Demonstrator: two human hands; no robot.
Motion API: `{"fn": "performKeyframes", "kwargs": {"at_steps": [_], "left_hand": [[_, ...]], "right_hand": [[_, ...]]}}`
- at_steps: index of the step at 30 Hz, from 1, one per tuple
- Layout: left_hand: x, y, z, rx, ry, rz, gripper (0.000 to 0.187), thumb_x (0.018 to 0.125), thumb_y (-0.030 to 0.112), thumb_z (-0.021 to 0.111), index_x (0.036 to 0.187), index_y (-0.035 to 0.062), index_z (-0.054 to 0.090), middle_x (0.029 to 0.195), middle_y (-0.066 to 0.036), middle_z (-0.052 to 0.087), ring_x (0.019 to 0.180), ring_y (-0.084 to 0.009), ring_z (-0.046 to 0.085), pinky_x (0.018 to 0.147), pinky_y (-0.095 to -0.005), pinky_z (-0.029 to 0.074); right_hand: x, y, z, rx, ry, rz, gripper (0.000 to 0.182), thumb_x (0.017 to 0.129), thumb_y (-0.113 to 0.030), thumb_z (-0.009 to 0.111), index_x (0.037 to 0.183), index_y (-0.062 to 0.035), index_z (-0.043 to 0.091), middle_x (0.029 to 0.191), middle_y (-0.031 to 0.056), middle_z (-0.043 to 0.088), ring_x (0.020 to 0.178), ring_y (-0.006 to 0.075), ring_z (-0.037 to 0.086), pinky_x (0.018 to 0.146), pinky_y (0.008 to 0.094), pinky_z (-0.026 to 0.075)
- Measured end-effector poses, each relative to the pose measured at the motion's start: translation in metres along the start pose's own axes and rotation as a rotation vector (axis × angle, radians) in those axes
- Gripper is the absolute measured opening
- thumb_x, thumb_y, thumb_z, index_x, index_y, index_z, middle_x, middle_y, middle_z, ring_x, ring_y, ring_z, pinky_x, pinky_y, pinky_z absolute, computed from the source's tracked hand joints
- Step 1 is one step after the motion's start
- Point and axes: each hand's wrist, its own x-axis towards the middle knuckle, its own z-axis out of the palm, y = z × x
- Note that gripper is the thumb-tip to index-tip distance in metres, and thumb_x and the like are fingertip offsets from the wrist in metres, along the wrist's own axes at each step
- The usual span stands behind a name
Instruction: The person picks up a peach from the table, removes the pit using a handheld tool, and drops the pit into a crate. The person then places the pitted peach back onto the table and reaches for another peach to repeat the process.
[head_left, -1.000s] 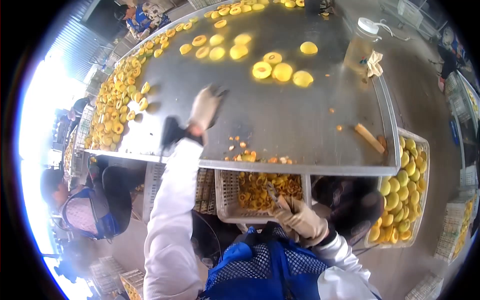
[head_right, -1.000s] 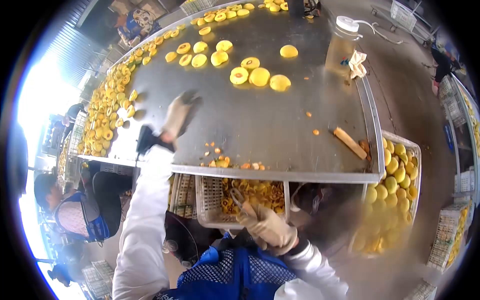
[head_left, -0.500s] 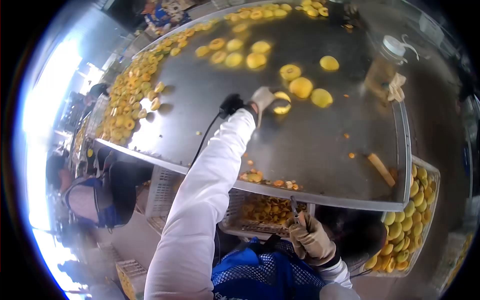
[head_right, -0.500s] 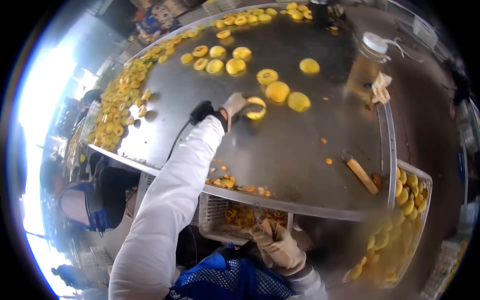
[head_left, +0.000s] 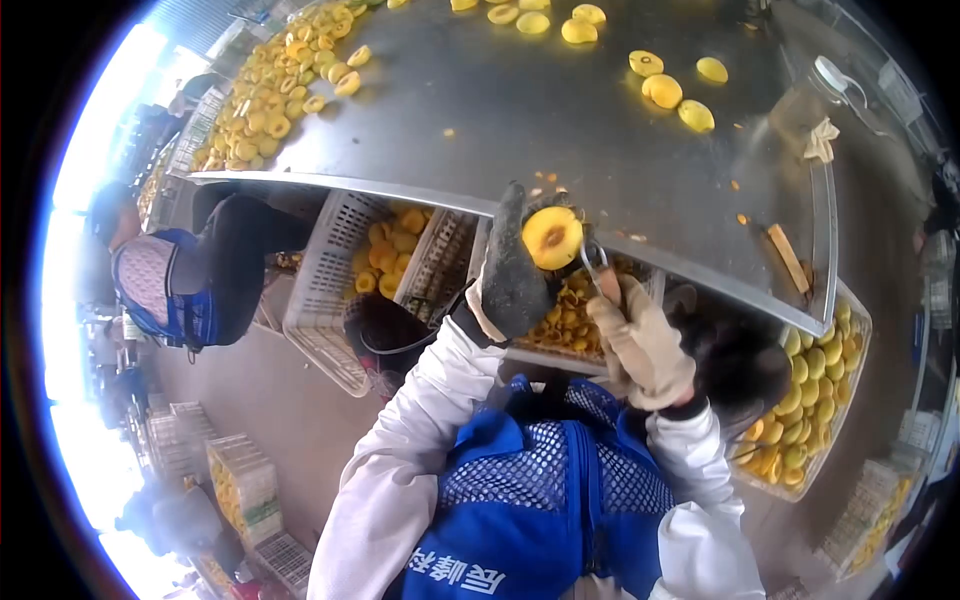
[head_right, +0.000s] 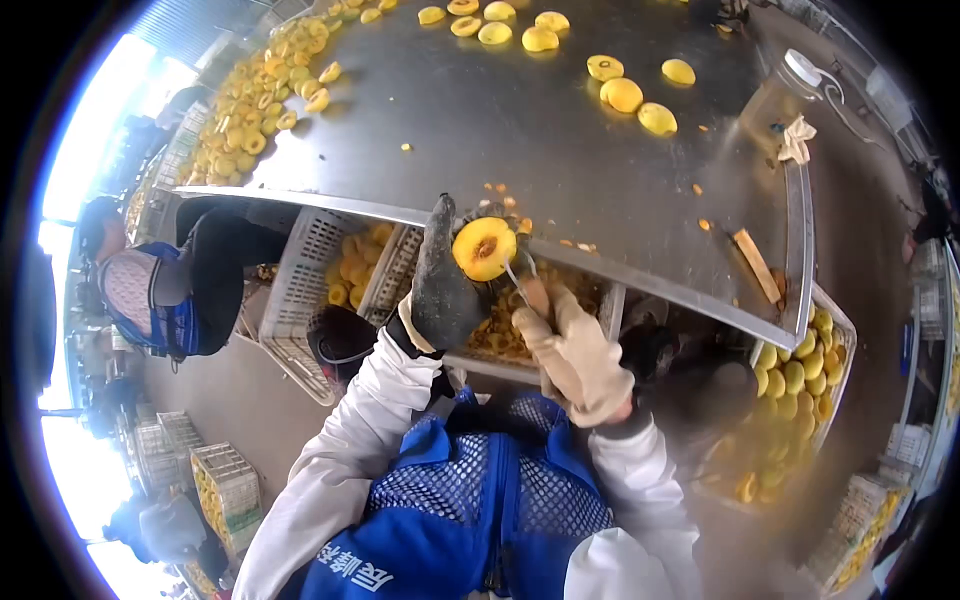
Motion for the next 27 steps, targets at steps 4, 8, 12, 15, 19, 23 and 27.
{"fn": "performKeyframes", "kwargs": {"at_steps": [4,8,12,15,19,23,27], "left_hand": [[-0.002,0.021,-0.003,0.33,0.012,0.146,0.064,0.082,0.002,0.075,0.136,-0.0043,0.04,0.121,-0.012,0.062,0.111,-0.0257,0.062,0.109,-0.0404,0.042],[-0.013,0.016,0.001,-0.272,-0.002,-0.109,0.07,0.084,-0.007,0.067,0.145,-0.0011,0.034,0.132,-0.016,0.056,0.121,-0.0226,0.057,0.104,-0.0339,0.047],[-0.014,0.026,-0.005,-0.202,0.04,-0.062,0.06,0.086,-0.002,0.066,0.141,-0.0016,0.041,0.127,-0.014,0.059,0.117,-0.0218,0.059,0.101,-0.0328,0.048],[-0.016,0.017,-0.008,-0.085,-0.004,-0.047,0.057,0.084,-0.001,0.067,0.137,-0.0021,0.046,0.124,-0.013,0.062,0.113,-0.0213,0.061,0.098,-0.0323,0.049],[-0.018,0.015,-0.011,0.028,-0.043,-0.016,0.057,0.076,-0.004,0.069,0.13,-0.0036,0.053,0.117,-0.015,0.066,0.106,-0.0243,0.065,0.093,-0.0327,0.052],[-0.016,0.006,-0.018,0.066,-0.082,0.003,0.056,0.069,-0.006,0.069,0.124,-0.0035,0.058,0.112,-0.017,0.067,0.102,-0.0287,0.066,0.091,-0.0332,0.053],[-0.01,0.025,-0.023,0.017,-0.149,-0.082,0.053,0.065,-0.008,0.068,0.117,-0.0019,0.064,0.11,-0.017,0.068,0.1,-0.0313,0.067,0.089,-0.034,0.053]], "right_hand": [[0.008,-0.004,0.012,-0.123,-0.038,0.012,0.047,0.101,-0.031,0.057,0.133,0.0019,0.052,0.079,0.0069,0.063,0.056,0.0124,0.056,0.05,0.025,0.045],[0.021,0.024,0.024,-0.278,0.07,-0.213,0.033,0.099,-0.033,0.059,0.1,0.0001,0.053,0.067,0.0066,0.057,0.04,0.0153,0.052,0.036,0.0301,0.04],[0.021,0.024,0.028,-0.164,-0.034,-0.106,0.034,0.1,-0.034,0.058,0.103,-0.0003,0.054,0.066,0.0059,0.056,0.039,0.0148,0.05,0.036,0.0307,0.039],[0.016,0.021,0.026,-0.095,-0.096,-0.039,0.035,0.1,-0.035,0.058,0.106,-0.0005,0.055,0.066,0.0053,0.056,0.038,0.0143,0.048,0.036,0.0302,0.038],[0.012,0.011,0.018,-0.233,-0.196,-0.06,0.04,0.102,-0.028,0.054,0.132,-0.0008,0.052,0.072,-0.0024,0.056,0.048,0.0052,0.047,0.043,0.0226,0.037],[0.009,-0.005,0.009,-0.471,-0.226,-0.022,0.041,0.102,-0.029,0.053,0.132,-0.0015,0.052,0.071,-0.0013,0.057,0.046,0.0074,0.048,0.042,0.0242,0.038],[0.029,0.02,0.0,0.042,-0.517,-0.056,0.028,0.1,-0.029,0.058,0.102,-0.0009,0.061,0.066,0.0021,0.059,0.057,0.0081,0.056,0.052,0.0245,0.042]]}}
